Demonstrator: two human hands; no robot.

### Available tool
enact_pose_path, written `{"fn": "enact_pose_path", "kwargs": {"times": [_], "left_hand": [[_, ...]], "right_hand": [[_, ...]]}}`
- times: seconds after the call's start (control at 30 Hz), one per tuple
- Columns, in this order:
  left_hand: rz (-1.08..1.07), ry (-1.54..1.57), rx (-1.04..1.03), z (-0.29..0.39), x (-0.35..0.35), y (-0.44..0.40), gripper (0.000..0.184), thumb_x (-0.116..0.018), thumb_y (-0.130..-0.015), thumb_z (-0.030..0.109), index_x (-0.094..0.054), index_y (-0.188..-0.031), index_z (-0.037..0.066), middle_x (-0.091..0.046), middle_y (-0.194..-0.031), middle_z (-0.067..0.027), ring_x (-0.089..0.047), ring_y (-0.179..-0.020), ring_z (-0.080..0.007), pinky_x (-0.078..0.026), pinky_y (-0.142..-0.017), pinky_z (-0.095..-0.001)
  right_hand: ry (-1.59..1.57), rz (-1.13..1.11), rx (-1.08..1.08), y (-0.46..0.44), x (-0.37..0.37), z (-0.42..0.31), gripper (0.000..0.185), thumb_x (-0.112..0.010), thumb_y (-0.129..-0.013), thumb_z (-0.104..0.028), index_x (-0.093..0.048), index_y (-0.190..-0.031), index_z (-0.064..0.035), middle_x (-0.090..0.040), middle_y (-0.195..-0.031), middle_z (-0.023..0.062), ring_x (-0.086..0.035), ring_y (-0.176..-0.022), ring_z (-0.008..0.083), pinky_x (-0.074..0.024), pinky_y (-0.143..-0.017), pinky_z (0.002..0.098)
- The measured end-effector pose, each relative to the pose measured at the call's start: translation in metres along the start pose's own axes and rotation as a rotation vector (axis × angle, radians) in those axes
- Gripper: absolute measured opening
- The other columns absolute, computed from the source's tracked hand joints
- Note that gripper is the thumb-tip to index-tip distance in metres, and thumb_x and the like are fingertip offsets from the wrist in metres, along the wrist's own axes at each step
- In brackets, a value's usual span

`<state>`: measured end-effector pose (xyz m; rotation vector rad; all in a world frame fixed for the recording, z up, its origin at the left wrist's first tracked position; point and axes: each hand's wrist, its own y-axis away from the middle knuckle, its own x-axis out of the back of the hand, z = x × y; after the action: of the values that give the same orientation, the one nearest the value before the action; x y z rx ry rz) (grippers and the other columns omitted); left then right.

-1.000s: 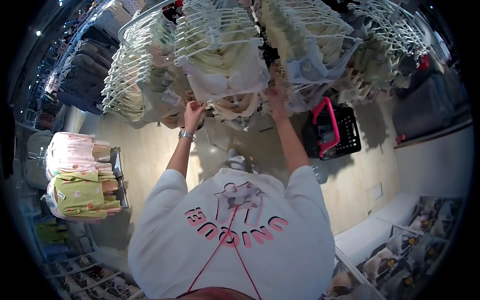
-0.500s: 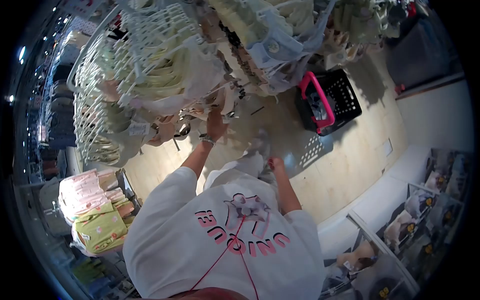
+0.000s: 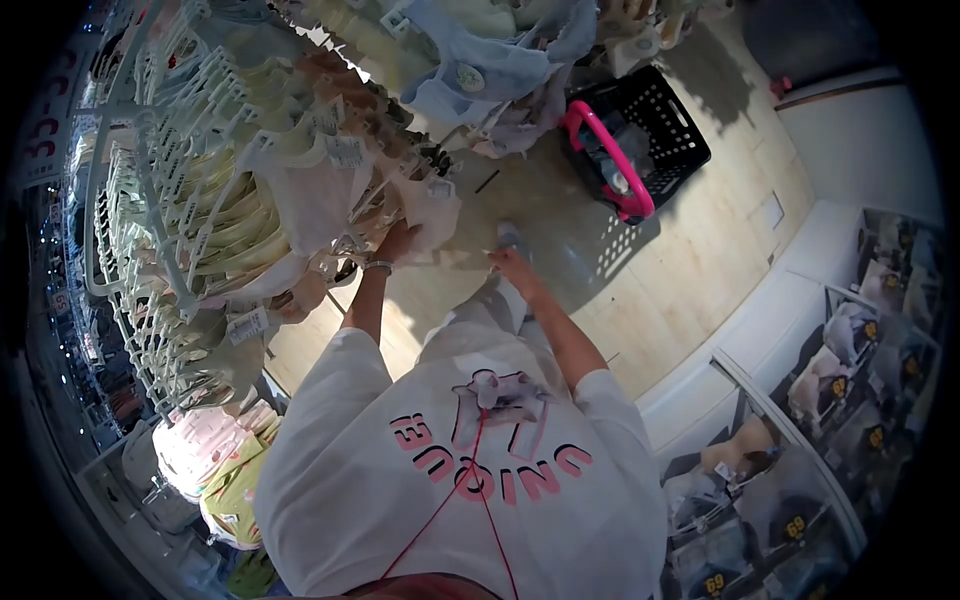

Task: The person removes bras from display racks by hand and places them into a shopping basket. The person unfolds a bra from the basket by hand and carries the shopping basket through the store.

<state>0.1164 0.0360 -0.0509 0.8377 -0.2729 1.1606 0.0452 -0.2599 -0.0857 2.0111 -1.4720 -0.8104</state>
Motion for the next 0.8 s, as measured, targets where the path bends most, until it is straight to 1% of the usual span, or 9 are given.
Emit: {"fn": "enact_pose_path", "kwargs": {"times": [0.1, 0.2, 0.27, 0.37, 0.47, 0.57, 0.67, 0.77, 0.8], "left_hand": [[-0.279, 0.519, 0.203, 0.025, 0.009, 0.022, 0.041, -0.055, -0.084, 0.023, -0.049, -0.114, -0.004, -0.059, -0.100, -0.0149, -0.060, -0.085, -0.0250, -0.049, -0.074, -0.0370], [-0.421, 0.733, 0.288, 0.054, 0.026, 0.022, 0.041, -0.054, -0.085, 0.021, -0.046, -0.118, -0.002, -0.057, -0.106, -0.0093, -0.058, -0.085, -0.0174, -0.050, -0.074, -0.0326], [-0.410, 0.788, 0.263, 0.059, 0.032, 0.024, 0.042, -0.054, -0.085, 0.021, -0.044, -0.120, -0.001, -0.057, -0.107, -0.0096, -0.058, -0.084, -0.0172, -0.050, -0.074, -0.0321], [-0.259, 0.782, 0.323, 0.062, 0.029, 0.020, 0.041, -0.059, -0.082, 0.025, -0.049, -0.116, 0.003, -0.059, -0.097, -0.0068, -0.057, -0.079, -0.0175, -0.048, -0.072, -0.0314], [0.277, 0.149, 0.191, 0.072, 0.008, 0.032, 0.041, -0.057, -0.084, 0.025, -0.046, -0.117, 0.003, -0.055, -0.105, -0.0097, -0.055, -0.092, -0.0189, -0.047, -0.079, -0.0339], [0.785, 0.140, -0.076, 0.100, -0.009, 0.091, 0.041, -0.060, -0.082, 0.018, -0.045, -0.115, -0.001, -0.055, -0.106, -0.0129, -0.055, -0.097, -0.0222, -0.045, -0.082, -0.0324], [0.998, 0.694, 0.214, 0.110, -0.044, 0.135, 0.045, -0.063, -0.081, 0.016, -0.043, -0.118, 0.000, -0.053, -0.112, -0.0101, -0.049, -0.107, -0.0203, -0.041, -0.089, -0.0322], [1.162, 1.318, 0.637, 0.041, -0.084, 0.140, 0.039, -0.055, -0.088, 0.028, -0.043, -0.115, 0.002, -0.051, -0.101, -0.0044, -0.049, -0.106, -0.0192, -0.041, -0.089, -0.0278], [1.035, 1.424, 0.582, 0.018, -0.085, 0.140, 0.043, -0.054, -0.088, 0.031, -0.042, -0.117, 0.003, -0.050, -0.105, -0.0041, -0.047, -0.109, -0.0187, -0.039, -0.091, -0.0284]], "right_hand": [[0.184, -0.008, 0.022, 0.005, -0.035, -0.052, 0.040, -0.061, -0.082, -0.032, -0.051, -0.115, -0.0106, -0.057, -0.104, 0.0005, -0.053, -0.091, 0.0106, -0.0413, -0.078, 0.0258], [-0.521, -0.305, -0.125, -0.023, -0.056, -0.047, 0.040, -0.061, -0.082, -0.025, -0.049, -0.116, -0.0076, -0.056, -0.105, 0.0028, -0.054, -0.097, 0.0122, -0.0413, -0.084, 0.0261], [-0.686, -0.375, -0.110, -0.036, -0.057, -0.037, 0.040, -0.061, -0.082, -0.022, -0.048, -0.116, -0.0054, -0.056, -0.107, 0.0046, -0.053, -0.101, 0.0141, -0.0418, -0.088, 0.0273], [-0.788, -0.348, -0.146, -0.030, -0.061, -0.039, 0.038, -0.060, -0.082, -0.016, -0.048, -0.115, -0.0032, -0.056, -0.109, 0.0065, -0.053, -0.105, 0.0161, -0.0429, -0.091, 0.0293], [-0.793, -0.279, -0.155, -0.041, -0.065, -0.050, 0.038, -0.064, -0.079, -0.014, -0.049, -0.113, -0.0045, -0.056, -0.107, 0.0062, -0.054, -0.101, 0.0174, -0.0449, -0.089, 0.0303], [-0.863, -0.231, -0.203, -0.045, -0.075, -0.050, 0.040, -0.068, -0.076, -0.011, -0.050, -0.111, -0.0055, -0.056, -0.107, 0.0058, -0.055, -0.099, 0.0182, -0.0457, -0.089, 0.0301], [-0.904, -0.172, -0.240, -0.044, -0.082, -0.060, 0.040, -0.068, -0.076, -0.008, -0.050, -0.111, -0.0058, -0.056, -0.108, 0.0057, -0.054, -0.100, 0.0179, -0.0461, -0.089, 0.0287], [-0.948, -0.148, -0.304, -0.034, -0.087, -0.060, 0.037, -0.067, -0.077, -0.006, -0.051, -0.109, -0.0063, -0.056, -0.107, 0.0054, -0.054, -0.100, 0.0170, -0.0469, -0.089, 0.0269], [-0.966, -0.146, -0.321, -0.033, -0.088, -0.061, 0.035, -0.067, -0.077, -0.005, -0.051, -0.109, -0.0066, -0.056, -0.107, 0.0053, -0.054, -0.100, 0.0166, -0.0471, -0.089, 0.0263]]}}
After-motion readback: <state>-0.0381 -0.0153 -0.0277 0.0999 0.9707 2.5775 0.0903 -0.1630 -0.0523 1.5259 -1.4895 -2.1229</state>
